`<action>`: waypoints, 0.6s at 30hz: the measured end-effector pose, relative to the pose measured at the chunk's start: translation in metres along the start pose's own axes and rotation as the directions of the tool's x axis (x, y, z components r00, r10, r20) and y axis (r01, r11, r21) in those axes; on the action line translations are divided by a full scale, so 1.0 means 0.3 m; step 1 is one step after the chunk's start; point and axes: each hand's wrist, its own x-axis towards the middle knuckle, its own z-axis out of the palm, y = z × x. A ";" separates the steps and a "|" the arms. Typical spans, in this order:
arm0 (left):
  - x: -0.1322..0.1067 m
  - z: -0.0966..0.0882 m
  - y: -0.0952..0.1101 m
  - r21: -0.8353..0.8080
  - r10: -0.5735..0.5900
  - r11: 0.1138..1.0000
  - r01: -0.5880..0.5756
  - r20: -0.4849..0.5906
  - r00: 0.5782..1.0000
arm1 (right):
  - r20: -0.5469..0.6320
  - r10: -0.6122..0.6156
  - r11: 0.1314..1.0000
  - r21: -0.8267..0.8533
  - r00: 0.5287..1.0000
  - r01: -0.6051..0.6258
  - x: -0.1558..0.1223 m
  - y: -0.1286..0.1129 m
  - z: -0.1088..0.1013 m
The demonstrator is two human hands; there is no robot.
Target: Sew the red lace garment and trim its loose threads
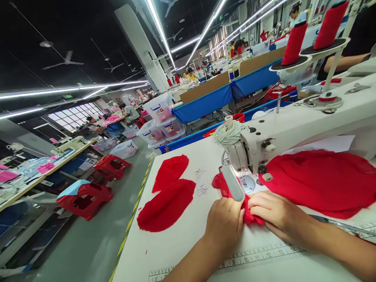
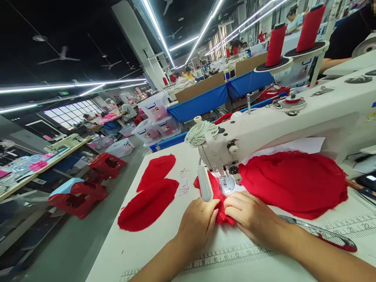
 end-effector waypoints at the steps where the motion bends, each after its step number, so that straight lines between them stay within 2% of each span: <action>1: 0.010 0.006 0.001 0.034 -0.013 0.999 0.014 -0.003 1.000 | -0.009 0.009 1.000 -0.018 1.000 -0.009 -0.001 0.001 -0.003; 4: 0.033 0.024 -0.001 0.106 -0.021 0.994 0.021 -0.002 1.000 | -0.055 0.002 0.996 -0.088 0.999 -0.007 -0.002 0.004 -0.006; 7: 0.043 0.040 -0.011 0.167 0.025 0.986 -0.023 -0.007 1.000 | -0.063 -0.001 0.992 -0.123 0.998 -0.007 -0.002 0.009 0.002; 11: 0.048 0.059 -0.034 0.220 0.062 0.974 -0.061 0.003 0.998 | -0.100 0.070 0.985 -0.151 0.992 -0.085 -0.001 0.018 0.014; 14: 0.062 0.063 -0.050 0.159 0.006 0.987 -0.012 0.044 0.999 | -0.110 0.126 0.970 -0.195 0.986 -0.145 0.003 0.026 0.012; 18: 0.100 0.052 -0.053 -0.024 -0.086 0.996 0.090 0.125 0.988 | -0.165 0.173 0.946 -0.248 0.971 -0.210 0.014 0.034 0.002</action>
